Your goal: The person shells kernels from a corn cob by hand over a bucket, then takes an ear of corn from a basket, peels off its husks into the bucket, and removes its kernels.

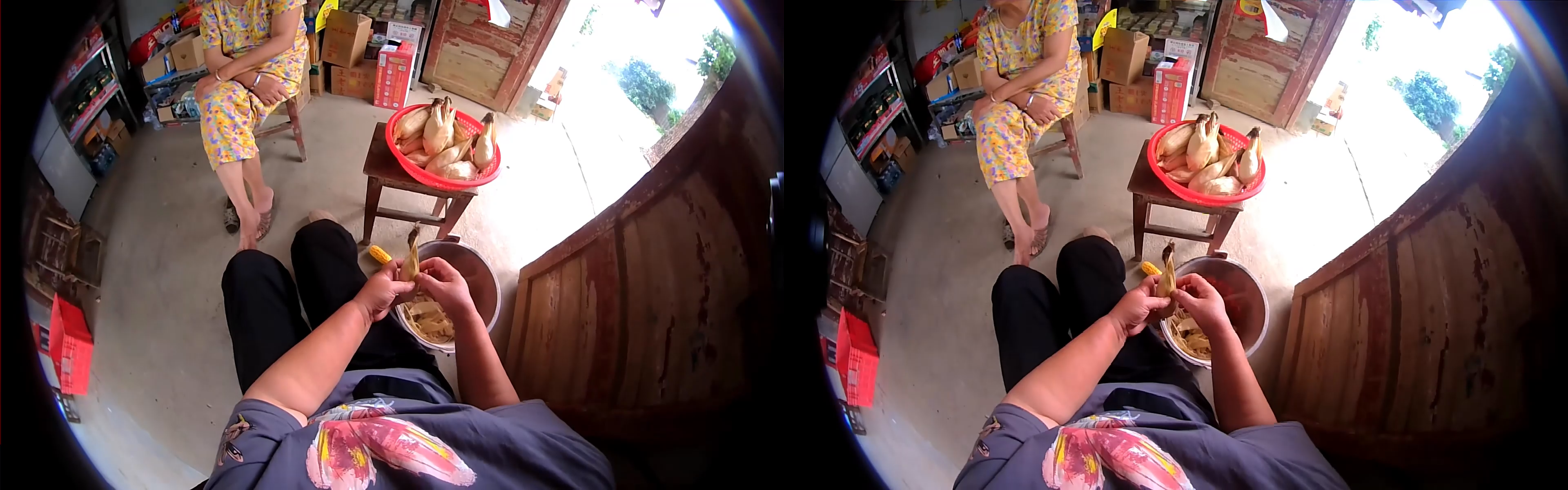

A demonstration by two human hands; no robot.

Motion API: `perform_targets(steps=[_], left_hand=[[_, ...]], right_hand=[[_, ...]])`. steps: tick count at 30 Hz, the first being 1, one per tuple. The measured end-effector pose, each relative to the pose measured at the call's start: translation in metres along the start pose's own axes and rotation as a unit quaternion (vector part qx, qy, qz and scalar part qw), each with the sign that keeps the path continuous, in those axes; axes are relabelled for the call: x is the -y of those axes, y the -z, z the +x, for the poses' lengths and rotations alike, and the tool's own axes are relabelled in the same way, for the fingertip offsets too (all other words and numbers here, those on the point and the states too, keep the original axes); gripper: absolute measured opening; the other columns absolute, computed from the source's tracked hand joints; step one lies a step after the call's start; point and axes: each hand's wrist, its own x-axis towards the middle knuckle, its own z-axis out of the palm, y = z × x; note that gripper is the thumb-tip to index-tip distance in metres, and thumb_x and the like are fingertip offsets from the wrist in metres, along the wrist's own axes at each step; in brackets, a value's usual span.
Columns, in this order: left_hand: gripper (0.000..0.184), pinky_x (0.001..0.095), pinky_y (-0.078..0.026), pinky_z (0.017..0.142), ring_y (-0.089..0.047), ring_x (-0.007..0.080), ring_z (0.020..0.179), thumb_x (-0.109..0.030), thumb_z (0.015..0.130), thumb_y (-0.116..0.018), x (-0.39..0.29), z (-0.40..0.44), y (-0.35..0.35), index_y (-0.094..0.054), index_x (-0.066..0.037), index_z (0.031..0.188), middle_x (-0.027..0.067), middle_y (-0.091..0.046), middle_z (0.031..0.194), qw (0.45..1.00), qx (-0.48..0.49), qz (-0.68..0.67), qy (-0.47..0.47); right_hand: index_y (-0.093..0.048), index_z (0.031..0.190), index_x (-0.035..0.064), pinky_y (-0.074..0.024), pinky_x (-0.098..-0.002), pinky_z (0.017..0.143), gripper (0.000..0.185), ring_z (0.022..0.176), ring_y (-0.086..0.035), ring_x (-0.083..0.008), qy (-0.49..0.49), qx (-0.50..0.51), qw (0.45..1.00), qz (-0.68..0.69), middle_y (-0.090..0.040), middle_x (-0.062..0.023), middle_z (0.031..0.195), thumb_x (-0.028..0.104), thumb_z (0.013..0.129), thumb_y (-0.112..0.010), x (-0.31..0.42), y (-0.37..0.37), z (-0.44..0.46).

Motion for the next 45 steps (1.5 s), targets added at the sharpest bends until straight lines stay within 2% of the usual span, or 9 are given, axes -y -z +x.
perform_targets(steps=[8, 19, 22, 28, 32, 35, 39, 42, 45], left_hand=[[0.05, 0.0357, -0.049, 0.092, -0.059, 0.0216, 0.104, 0.006, 0.083, -0.06, 0.006, 0.006, 0.001, -0.043, -0.005, 0.129, 0.0099, -0.056, 0.116, 0.999, -0.008, 0.043, 0.013], [0.048, 0.0317, -0.048, 0.09, -0.058, 0.0192, 0.101, 0.003, 0.084, -0.062, 0.011, 0.006, -0.002, -0.044, -0.004, 0.128, 0.0088, -0.057, 0.112, 0.994, -0.013, 0.108, -0.005], [0.046, 0.0305, -0.047, 0.089, -0.057, 0.0178, 0.1, 0.0, 0.085, -0.063, 0.013, 0.009, -0.003, -0.045, -0.005, 0.127, 0.0078, -0.057, 0.111, 0.989, -0.023, 0.141, -0.023], [0.044, 0.0285, -0.046, 0.09, -0.056, 0.0172, 0.101, -0.003, 0.086, -0.063, 0.011, 0.004, -0.005, -0.045, -0.005, 0.126, 0.0069, -0.057, 0.112, 0.988, 0.005, 0.153, -0.025], [0.045, 0.0418, -0.055, 0.081, -0.058, 0.0235, 0.099, -0.003, 0.087, -0.061, -0.001, 0.0, -0.003, -0.041, -0.007, 0.128, 0.009, -0.054, 0.111, 0.999, -0.039, 0.02, 0.017], [0.047, 0.0432, -0.055, 0.081, -0.058, 0.0251, 0.1, -0.003, 0.088, -0.06, -0.006, 0.003, -0.002, -0.039, -0.007, 0.129, 0.0102, -0.054, 0.111, 0.998, -0.055, -0.013, 0.039], [0.049, 0.0454, -0.054, 0.084, -0.058, 0.0268, 0.102, -0.001, 0.087, -0.059, 0.002, 0.007, 0.003, -0.037, -0.007, 0.13, 0.0122, -0.052, 0.114, 0.996, -0.072, -0.027, 0.04], [0.053, 0.0431, -0.052, 0.086, -0.057, 0.025, 0.102, -0.003, 0.083, -0.063, 0.004, 0.008, 0.001, -0.038, -0.008, 0.13, 0.0087, -0.051, 0.114, 0.997, -0.069, -0.011, 0.033], [0.055, 0.0452, -0.051, 0.09, -0.057, 0.0283, 0.105, 0.004, 0.084, -0.058, 0.002, 0.006, -0.001, -0.033, -0.008, 0.132, 0.0119, -0.049, 0.117, 0.997, -0.076, -0.013, 0.005]], right_hand=[[-0.059, 0.091, 0.0047, -0.0399, -0.0179, 0.057, 0.007, 0.063, -0.05, -0.0043, -0.041, 0.017, 0.995, 0.094, -0.056, 0.0037, 0.075, 0.005, 0.087, -0.063, 0.007, 0.006, -0.006], [-0.06, 0.088, 0.0055, -0.0425, -0.0194, 0.063, 0.006, 0.069, -0.052, -0.0047, -0.053, 0.058, 0.994, 0.071, -0.057, 0.0038, 0.078, 0.004, 0.083, -0.064, -0.021, 0.016, -0.01], [-0.06, 0.087, 0.0044, -0.0439, -0.0209, 0.064, 0.006, 0.07, -0.052, -0.0052, 0.04, -0.018, 0.996, -0.083, -0.058, 0.0031, 0.078, 0.002, 0.082, -0.062, -0.032, 0.008, -0.006], [-0.06, 0.08, 0.0029, -0.0496, -0.0333, 0.065, 0.009, 0.067, -0.061, -0.0249, 0.088, -0.187, 0.925, -0.319, -0.062, -0.0138, 0.071, 0.007, 0.073, -0.065, -0.057, 0.022, 0.003], [-0.065, 0.08, 0.0046, -0.051, -0.0336, 0.065, 0.011, 0.066, -0.063, -0.0234, -0.053, -0.19, 0.898, -0.394, -0.065, -0.0119, 0.073, 0.013, 0.073, -0.065, -0.114, 0.059, -0.006], [-0.069, 0.101, 0.0075, -0.0526, -0.0343, 0.077, 0.026, 0.077, -0.067, -0.025, -0.145, -0.146, 0.854, -0.478, -0.069, -0.0145, 0.092, 0.018, 0.078, -0.068, -0.137, 0.067, -0.023], [-0.064, 0.11, 0.0002, -0.0509, -0.0265, 0.073, 0.028, 0.077, -0.063, -0.0131, -0.053, -0.099, 0.977, -0.183, -0.069, -0.0056, 0.091, 0.015, 0.087, -0.065, -0.123, 0.058, -0.015], [-0.063, 0.112, 0.0002, -0.0487, -0.0225, 0.071, 0.026, 0.077, -0.059, -0.0075, -0.054, 0.023, 0.998, -0.034, -0.066, -0.0027, 0.089, 0.014, 0.09, -0.063, -0.021, 0.024, -0.016], [-0.062, 0.101, 0.0007, -0.049, -0.0227, 0.07, 0.017, 0.076, -0.058, -0.0069, -0.014, 0.039, 0.997, -0.068, -0.063, -0.0008, 0.086, 0.01, 0.087, -0.066, 0.007, 0.004, -0.015]])
